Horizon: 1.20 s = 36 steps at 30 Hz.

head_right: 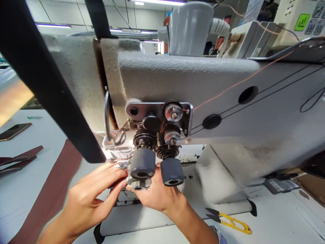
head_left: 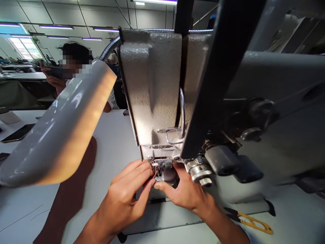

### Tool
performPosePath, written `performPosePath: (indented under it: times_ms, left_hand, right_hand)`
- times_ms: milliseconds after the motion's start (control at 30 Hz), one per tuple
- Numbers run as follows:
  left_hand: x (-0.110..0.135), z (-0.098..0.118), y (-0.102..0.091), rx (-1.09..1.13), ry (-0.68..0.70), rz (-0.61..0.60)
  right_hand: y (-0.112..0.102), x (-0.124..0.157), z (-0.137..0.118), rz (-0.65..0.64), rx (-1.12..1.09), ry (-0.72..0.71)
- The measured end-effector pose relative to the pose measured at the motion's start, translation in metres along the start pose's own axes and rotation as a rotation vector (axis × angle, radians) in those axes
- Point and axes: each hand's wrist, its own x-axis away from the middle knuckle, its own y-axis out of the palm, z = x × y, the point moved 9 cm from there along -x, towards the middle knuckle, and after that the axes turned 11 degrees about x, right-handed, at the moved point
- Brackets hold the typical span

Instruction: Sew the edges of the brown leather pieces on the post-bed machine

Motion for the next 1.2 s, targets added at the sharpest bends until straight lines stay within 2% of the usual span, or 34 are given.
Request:
performPosePath:
  times_ms: [267,667,867,1067,1133,1200]
  left_hand:
    - [-0.004,-0.001,0.003,0.019,-0.036,-0.056]
    - [-0.005,-0.001,0.004,0.030,-0.042,-0.081]
    - [-0.003,-0.004,0.004,0.065,-0.100,-0.097]
    - [-0.004,-0.006,0.008,0.109,-0.133,-0.128]
    - [0.003,-0.002,0.006,0.095,-0.126,-0.115]
    - [0.021,0.000,0.004,0.052,-0.148,-0.132]
  right_hand:
    - [0.006,-0.001,0.000,-0.044,-0.093,-0.013]
    - [0.017,0.010,0.015,-0.062,0.074,0.086]
    - [0.011,0.010,0.007,0.019,0.089,0.005]
    - [0.010,0.007,0.009,0.059,0.083,0.002]
    - [0.009,0.008,0.007,0.066,0.096,-0.021]
    - [-0.003,0.013,-0.004,0.107,0.080,-0.034]
